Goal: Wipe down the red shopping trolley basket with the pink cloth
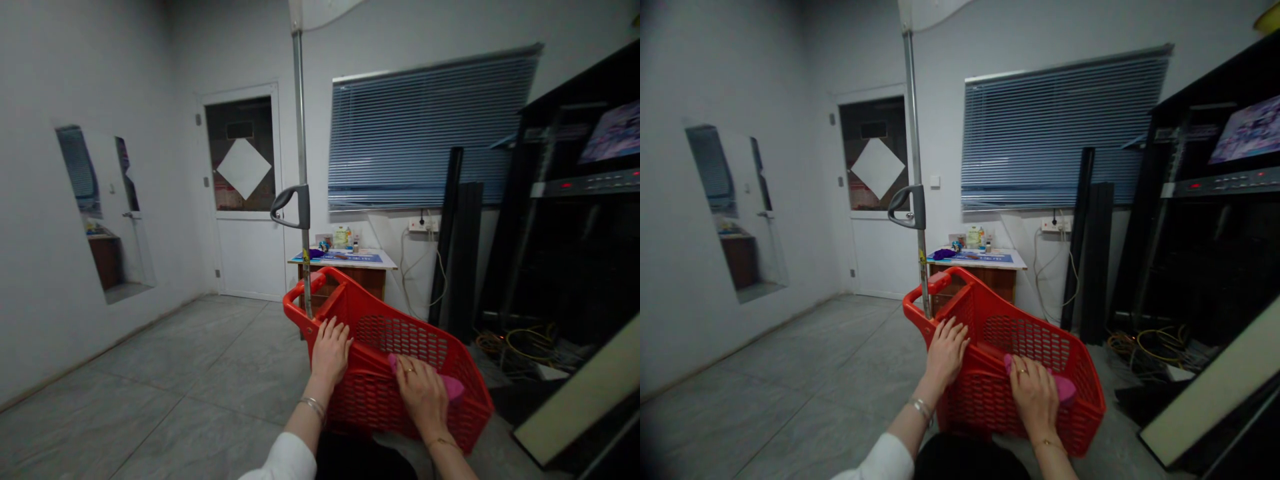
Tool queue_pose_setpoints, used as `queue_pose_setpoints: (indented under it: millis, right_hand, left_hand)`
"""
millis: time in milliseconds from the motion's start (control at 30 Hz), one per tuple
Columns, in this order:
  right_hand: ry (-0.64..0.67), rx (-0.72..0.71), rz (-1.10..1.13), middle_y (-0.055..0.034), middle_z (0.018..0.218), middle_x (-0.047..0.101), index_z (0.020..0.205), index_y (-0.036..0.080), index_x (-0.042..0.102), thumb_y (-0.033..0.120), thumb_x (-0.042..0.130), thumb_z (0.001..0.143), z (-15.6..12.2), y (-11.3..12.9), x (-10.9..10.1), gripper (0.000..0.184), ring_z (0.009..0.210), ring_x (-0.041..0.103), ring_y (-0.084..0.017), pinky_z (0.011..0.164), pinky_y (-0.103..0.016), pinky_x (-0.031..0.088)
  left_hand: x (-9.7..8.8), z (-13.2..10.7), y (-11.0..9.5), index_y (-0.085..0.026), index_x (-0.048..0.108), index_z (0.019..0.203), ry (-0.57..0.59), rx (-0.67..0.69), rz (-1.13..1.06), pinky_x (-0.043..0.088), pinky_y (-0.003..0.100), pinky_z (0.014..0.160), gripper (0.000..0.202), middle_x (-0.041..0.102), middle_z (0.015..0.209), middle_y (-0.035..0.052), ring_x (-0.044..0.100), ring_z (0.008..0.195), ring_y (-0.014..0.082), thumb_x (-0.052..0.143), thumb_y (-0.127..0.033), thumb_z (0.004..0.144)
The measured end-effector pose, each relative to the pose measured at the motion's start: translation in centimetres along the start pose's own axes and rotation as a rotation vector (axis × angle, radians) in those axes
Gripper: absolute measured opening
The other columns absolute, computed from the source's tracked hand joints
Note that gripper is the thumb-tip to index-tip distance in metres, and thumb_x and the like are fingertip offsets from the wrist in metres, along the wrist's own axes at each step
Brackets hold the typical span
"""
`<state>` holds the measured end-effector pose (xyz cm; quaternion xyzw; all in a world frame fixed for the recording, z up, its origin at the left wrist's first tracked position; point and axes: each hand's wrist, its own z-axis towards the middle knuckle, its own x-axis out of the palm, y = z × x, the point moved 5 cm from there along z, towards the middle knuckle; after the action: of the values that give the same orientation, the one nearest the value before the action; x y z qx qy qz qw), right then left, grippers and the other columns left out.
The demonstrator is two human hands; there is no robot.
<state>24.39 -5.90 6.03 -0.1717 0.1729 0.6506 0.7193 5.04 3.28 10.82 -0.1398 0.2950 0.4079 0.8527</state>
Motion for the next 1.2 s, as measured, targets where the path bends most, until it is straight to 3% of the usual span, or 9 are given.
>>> queue_pose_setpoints:
  millis: [167,233,433,533,633,833,933,1033,1200]
  right_hand:
    - [-0.056,0.020,-0.008,-0.0054,0.095,0.068,0.098,0.019,0.068,0.031,0.047,0.094,-0.6,-2.2,-0.2,0.025,0.088,0.056,-0.017,0.088,-0.033,0.034]
    - [-0.073,0.061,-0.043,-0.0051,0.092,0.068,0.096,0.019,0.068,0.030,0.049,0.093,0.1,-1.0,-0.1,0.023,0.083,0.054,-0.016,0.084,-0.032,0.035]
    - [-0.075,0.077,0.052,-0.0055,0.092,0.068,0.098,0.021,0.068,0.030,0.048,0.093,3.4,6.2,0.8,0.023,0.084,0.053,-0.017,0.082,-0.032,0.033]
    - [-0.073,0.083,0.086,-0.0057,0.093,0.068,0.098,0.021,0.068,0.030,0.046,0.094,3.5,6.9,1.1,0.024,0.084,0.054,-0.017,0.080,-0.031,0.033]
    - [-0.055,0.042,0.094,-0.0043,0.096,0.069,0.100,0.022,0.068,0.030,0.047,0.094,2.3,4.9,1.1,0.024,0.086,0.054,-0.016,0.081,-0.030,0.034]
    - [-0.052,0.037,0.008,-0.0048,0.097,0.070,0.098,0.020,0.069,0.032,0.048,0.092,-0.6,-1.9,-0.1,0.025,0.085,0.054,-0.016,0.080,-0.031,0.035]
    - [-0.085,0.115,-0.043,-0.0039,0.091,0.070,0.095,0.021,0.070,0.033,0.048,0.092,-0.8,-2.9,-0.4,0.025,0.080,0.053,-0.017,0.077,-0.031,0.034]
    - [-0.119,0.164,-0.084,-0.0037,0.088,0.070,0.098,0.022,0.070,0.035,0.050,0.092,0.2,-1.0,-0.3,0.025,0.077,0.052,-0.017,0.073,-0.032,0.032]
    - [-0.090,0.142,0.002,-0.0047,0.090,0.070,0.101,0.024,0.070,0.035,0.050,0.093,2.9,5.3,0.3,0.025,0.081,0.052,-0.018,0.075,-0.033,0.031]
  left_hand:
    - [-0.1,0.1,-0.8,-0.021,0.064,0.120,-0.013,-0.054,-0.033,0.034,0.048,0.114,0.029,0.067,0.124,0.0044,0.047,0.130,0.0241,0.047,-0.026,0.097]
    - [-0.2,0.2,-1.1,-0.020,0.065,0.120,-0.022,-0.065,-0.041,0.034,0.048,0.114,0.030,0.067,0.123,0.0047,0.048,0.130,0.0240,0.045,-0.026,0.098]
    - [-0.2,0.1,-1.1,-0.021,0.065,0.120,-0.038,-0.051,-0.035,0.037,0.051,0.111,0.031,0.067,0.123,0.0064,0.049,0.129,0.0256,0.042,-0.027,0.098]
    - [-0.4,-0.1,-0.8,-0.022,0.064,0.120,-0.033,-0.027,-0.030,0.037,0.052,0.111,0.031,0.067,0.123,0.0063,0.049,0.129,0.0257,0.043,-0.027,0.098]
    - [-0.7,-0.2,-0.4,-0.023,0.064,0.121,-0.016,-0.012,-0.017,0.037,0.051,0.112,0.030,0.067,0.124,0.0057,0.049,0.129,0.0250,0.045,-0.028,0.098]
    - [-0.6,-0.1,-0.6,-0.022,0.064,0.120,-0.013,-0.024,-0.031,0.036,0.051,0.112,0.029,0.066,0.125,0.0055,0.048,0.130,0.0250,0.048,-0.028,0.097]
    - [-0.5,-0.1,-0.9,-0.022,0.065,0.119,-0.031,-0.049,-0.046,0.035,0.052,0.113,0.029,0.067,0.123,0.0055,0.048,0.130,0.0250,0.047,-0.026,0.097]
    - [-0.4,-0.1,-1.2,-0.021,0.065,0.119,-0.034,-0.065,-0.047,0.035,0.052,0.113,0.030,0.067,0.123,0.0060,0.048,0.130,0.0250,0.045,-0.026,0.097]
    - [-0.8,0.0,-1.0,-0.021,0.066,0.117,-0.047,-0.058,-0.051,0.036,0.052,0.112,0.030,0.068,0.122,0.0064,0.049,0.128,0.0254,0.044,-0.025,0.097]
